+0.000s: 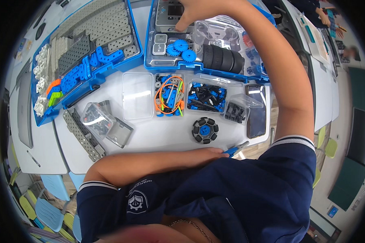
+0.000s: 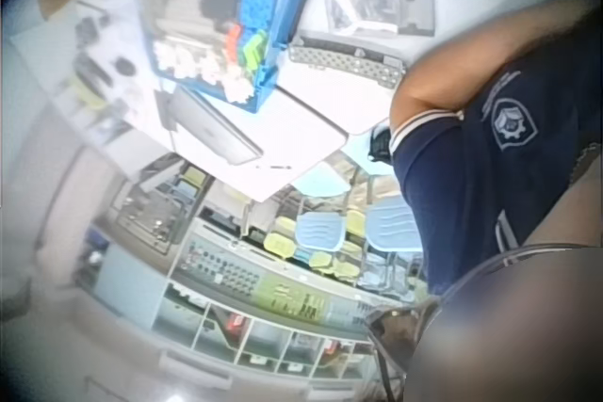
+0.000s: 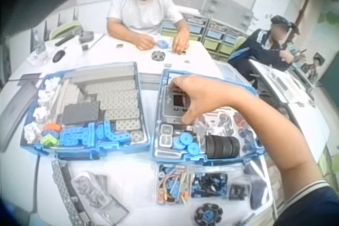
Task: The person organizes and handles various components from a robotics kit, including a grey control unit, blue connectors, and grey beams. They place items into a blue storage case and on the table, then pick up and examine pieces before setting them down again.
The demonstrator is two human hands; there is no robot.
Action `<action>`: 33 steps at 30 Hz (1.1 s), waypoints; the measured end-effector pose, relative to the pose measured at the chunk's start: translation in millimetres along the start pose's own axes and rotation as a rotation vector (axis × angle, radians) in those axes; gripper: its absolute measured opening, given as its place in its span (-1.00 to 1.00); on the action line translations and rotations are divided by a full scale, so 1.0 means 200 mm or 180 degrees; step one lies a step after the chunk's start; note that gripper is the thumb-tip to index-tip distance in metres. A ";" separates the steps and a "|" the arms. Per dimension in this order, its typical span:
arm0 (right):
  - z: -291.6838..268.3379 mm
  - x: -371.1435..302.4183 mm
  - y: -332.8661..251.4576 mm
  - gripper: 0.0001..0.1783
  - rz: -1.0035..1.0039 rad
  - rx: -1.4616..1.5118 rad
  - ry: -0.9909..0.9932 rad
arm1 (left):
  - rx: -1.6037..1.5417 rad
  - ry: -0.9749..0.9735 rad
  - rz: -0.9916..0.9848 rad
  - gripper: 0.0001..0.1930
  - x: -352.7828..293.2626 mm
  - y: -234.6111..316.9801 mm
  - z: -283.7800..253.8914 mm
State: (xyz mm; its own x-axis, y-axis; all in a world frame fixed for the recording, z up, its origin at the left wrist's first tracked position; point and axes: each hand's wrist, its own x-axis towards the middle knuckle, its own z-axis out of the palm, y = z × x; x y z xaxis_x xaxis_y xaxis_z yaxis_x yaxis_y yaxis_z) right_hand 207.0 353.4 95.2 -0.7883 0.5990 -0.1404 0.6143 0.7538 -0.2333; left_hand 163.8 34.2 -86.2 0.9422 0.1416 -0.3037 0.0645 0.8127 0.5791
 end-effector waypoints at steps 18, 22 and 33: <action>0.08 0.00 0.00 -0.04 -0.0168 -0.0147 0.0279 | 0.0092 0.0021 -0.0017 -0.50 -0.02 0.03 0.00; 0.11 0.00 0.02 0.00 -0.0106 -0.0229 0.0338 | 0.0027 0.0004 -0.0117 -0.52 -0.05 0.05 0.01; 0.11 0.07 0.19 -0.27 0.0361 0.0823 0.0535 | 0.0014 -0.0107 -0.0239 -0.57 -0.05 0.06 -0.01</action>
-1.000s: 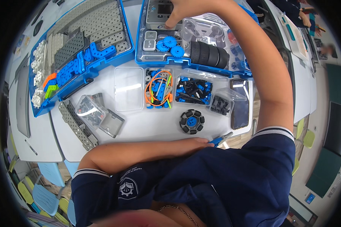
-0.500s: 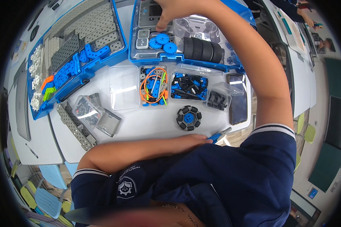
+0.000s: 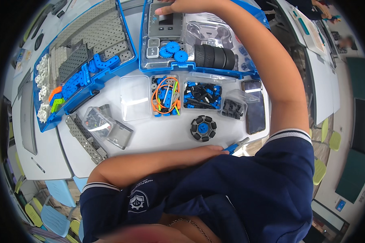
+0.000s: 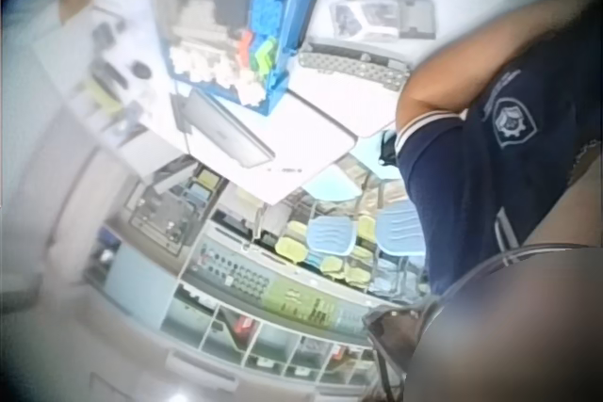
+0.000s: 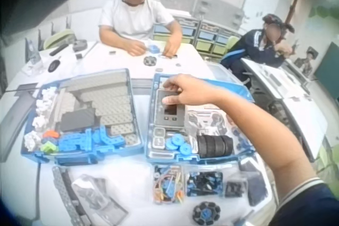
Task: The person organizes and handles various components from a robotics kit, including a grey control unit, blue connectors, and grey beams. They place items into a blue storage case and on the table, then pick up and examine pieces before setting them down again.
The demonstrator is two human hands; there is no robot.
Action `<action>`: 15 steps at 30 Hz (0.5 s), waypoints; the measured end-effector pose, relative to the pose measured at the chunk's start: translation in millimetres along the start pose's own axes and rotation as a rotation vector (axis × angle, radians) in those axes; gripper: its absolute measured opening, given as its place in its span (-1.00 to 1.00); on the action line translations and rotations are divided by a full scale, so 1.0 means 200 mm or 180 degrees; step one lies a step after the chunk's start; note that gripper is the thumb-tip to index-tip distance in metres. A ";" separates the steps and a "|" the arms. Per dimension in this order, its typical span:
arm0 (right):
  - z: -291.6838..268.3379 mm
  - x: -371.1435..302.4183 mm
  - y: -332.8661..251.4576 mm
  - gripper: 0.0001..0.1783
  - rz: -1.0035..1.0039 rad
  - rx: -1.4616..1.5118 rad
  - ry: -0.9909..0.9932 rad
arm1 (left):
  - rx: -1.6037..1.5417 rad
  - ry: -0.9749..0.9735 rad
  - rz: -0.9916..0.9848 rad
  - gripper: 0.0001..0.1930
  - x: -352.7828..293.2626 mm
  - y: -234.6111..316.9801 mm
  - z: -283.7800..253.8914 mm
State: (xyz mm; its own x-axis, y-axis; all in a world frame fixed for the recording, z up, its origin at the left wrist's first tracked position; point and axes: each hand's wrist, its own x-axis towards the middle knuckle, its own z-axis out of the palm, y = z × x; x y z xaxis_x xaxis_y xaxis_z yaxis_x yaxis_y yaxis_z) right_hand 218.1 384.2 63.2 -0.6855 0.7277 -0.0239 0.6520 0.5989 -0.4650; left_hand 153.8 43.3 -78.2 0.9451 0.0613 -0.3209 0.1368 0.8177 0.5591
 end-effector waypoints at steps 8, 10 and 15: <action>-0.01 0.01 -0.06 -0.32 -0.0060 -0.0567 -0.0171 | 0.0070 0.0174 0.0293 -0.50 0.05 -0.04 0.01; -0.04 0.03 -0.08 -0.36 0.0121 -0.0595 -0.0275 | -0.0052 0.0156 0.0308 -0.49 0.06 -0.05 0.01; -0.09 0.05 -0.12 -0.43 0.0466 -0.0317 -0.0549 | -0.0018 0.0070 0.0423 -0.47 0.08 -0.07 0.00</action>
State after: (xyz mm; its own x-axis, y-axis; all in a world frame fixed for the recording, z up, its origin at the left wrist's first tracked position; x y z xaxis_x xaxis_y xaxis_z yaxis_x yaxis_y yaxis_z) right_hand 200.7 383.4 90.2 -0.6211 0.7464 -0.2392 0.7712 0.5277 -0.3561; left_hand 166.9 33.4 -90.8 0.9480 0.1818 -0.2611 0.0091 0.8049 0.5934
